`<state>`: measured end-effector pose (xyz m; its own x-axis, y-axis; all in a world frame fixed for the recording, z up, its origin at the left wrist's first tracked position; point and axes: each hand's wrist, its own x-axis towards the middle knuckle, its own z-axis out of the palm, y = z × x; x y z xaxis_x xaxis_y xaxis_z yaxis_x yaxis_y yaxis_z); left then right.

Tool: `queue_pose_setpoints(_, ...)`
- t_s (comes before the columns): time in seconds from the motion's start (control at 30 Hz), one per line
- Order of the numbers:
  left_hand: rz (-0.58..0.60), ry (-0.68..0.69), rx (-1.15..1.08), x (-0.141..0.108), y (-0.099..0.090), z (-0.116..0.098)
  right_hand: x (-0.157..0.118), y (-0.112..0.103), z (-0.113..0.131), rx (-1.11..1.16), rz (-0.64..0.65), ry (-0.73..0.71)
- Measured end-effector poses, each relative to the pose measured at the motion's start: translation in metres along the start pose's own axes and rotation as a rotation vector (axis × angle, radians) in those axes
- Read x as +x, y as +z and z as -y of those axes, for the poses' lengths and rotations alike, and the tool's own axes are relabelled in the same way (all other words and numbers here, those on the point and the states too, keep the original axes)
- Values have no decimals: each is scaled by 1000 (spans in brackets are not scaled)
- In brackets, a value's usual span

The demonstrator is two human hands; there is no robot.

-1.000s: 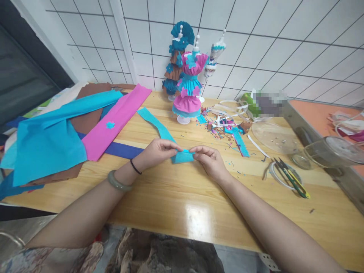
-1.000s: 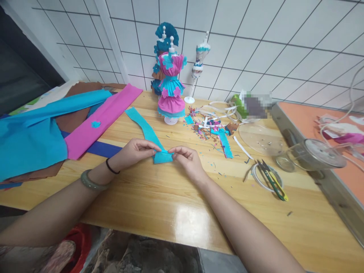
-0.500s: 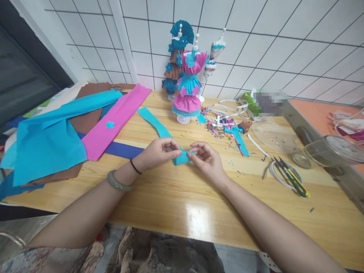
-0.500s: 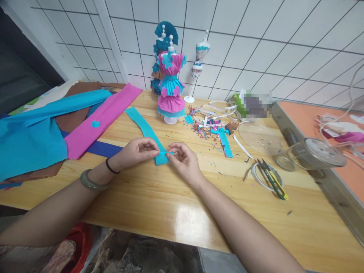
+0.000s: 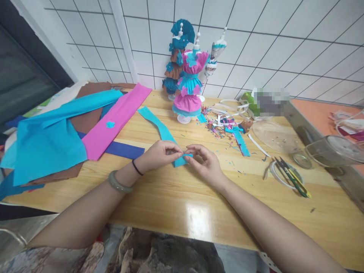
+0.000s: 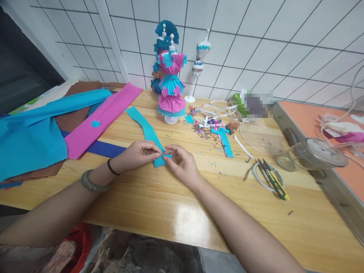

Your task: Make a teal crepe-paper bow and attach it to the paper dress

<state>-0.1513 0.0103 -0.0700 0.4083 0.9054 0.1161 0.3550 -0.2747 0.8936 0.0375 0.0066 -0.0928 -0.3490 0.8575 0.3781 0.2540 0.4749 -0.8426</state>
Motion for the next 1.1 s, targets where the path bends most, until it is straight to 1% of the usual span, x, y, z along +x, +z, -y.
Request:
queue_pose_setpoints(0.1, -12, 1, 48, 0, 1, 1, 0, 0, 0, -27, -18, -19)
queue_pose_setpoints(0.27, 52, 40, 132, 0, 0, 2, 0, -3, 4, -107, -49, -90)
queue_pose_setpoints(0.43, -7, 143, 177, 1, -1, 1, 0, -4, 7, -146, -58, -148)
queue_pose_setpoints(0.53, -49, 205, 206, 1, -1, 2, 1, -3, 5, -156, -67, -157)
queue_pose_setpoints(0.67, -86, 241, 244, 1, 0, 2, 1, -3, 4, -152, -88, -149)
queue_pose_setpoints(0.87, -96, 239, 261, 1, 0, 0, 1, -4, 3, -125, -108, -124)
queue_pose_setpoints(1.0, -100, 222, 248, 1, -2, -2, 2, -5, 0, -98, -113, -72)
queue_pose_setpoints(1.1, -113, 163, 215, 1, -3, -2, 2, -5, -2, -63, -116, -30)
